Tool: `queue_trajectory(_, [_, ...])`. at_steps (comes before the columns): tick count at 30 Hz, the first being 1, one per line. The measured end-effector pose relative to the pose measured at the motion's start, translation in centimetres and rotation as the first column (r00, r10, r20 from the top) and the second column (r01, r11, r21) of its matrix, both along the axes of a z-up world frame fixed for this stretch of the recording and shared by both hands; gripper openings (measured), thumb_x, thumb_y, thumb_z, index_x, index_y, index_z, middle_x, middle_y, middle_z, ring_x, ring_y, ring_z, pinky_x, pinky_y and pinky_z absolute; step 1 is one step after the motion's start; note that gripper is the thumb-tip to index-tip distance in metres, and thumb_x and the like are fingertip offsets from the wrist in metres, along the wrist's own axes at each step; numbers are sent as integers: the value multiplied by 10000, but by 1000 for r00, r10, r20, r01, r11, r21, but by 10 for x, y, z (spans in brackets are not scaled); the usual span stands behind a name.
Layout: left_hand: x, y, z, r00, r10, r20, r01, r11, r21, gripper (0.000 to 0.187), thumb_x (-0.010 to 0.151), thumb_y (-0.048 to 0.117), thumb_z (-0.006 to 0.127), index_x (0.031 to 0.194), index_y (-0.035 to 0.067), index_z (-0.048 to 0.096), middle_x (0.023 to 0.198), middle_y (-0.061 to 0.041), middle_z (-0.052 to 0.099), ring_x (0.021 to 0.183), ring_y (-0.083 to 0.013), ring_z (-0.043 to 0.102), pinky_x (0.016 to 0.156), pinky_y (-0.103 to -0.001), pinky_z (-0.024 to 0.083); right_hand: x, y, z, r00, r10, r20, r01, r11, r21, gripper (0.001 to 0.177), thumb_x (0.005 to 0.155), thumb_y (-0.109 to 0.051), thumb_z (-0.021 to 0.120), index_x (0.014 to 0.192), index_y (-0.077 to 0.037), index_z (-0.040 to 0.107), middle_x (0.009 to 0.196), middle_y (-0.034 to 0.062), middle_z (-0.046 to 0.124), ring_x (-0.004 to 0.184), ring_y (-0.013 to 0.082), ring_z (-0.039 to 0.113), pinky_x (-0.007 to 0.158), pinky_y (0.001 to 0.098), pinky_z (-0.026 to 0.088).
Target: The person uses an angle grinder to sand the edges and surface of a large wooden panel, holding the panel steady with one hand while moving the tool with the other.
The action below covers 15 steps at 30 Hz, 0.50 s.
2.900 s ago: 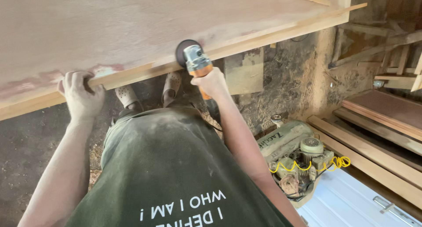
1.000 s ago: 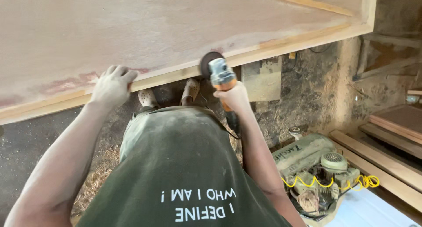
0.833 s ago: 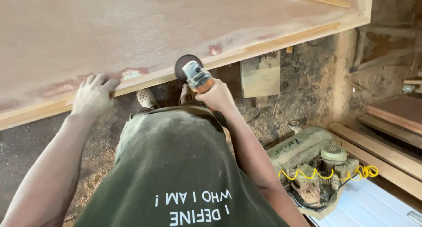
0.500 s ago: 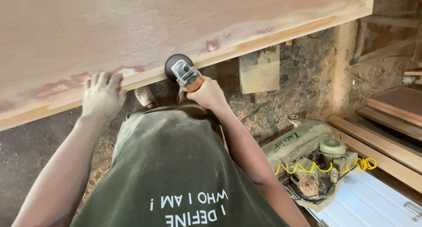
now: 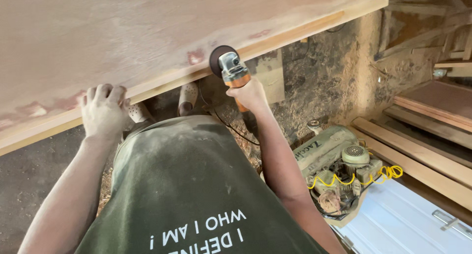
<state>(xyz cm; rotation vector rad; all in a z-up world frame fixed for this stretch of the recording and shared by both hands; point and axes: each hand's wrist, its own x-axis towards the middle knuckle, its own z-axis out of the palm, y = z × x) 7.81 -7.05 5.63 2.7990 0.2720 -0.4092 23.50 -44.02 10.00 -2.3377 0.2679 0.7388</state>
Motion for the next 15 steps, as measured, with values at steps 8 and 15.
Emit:
queue_trajectory(8, [7,-6,-11,994,69,-87,-63,996,70,239,1046,320,664,1262,233,713,1310,-73,640,1299,-268,535,1167,-494,363,70,-96,-4,945,-261,-196,273,962,33,264,715,-72,845,951,-8,745,789,111,718,645,205,677,573,363,537])
queue_trajectory(15, [-2,-15,-14,991,133,5,-132,986,101,184,1001,287,729,1173,223,720,1233,-36,644,1295,-288,547,1134,-490,395,133,-189,-12,912,-378,-160,394,916,81,306,743,0,796,1041,-40,735,819,91,744,646,164,701,592,325,595])
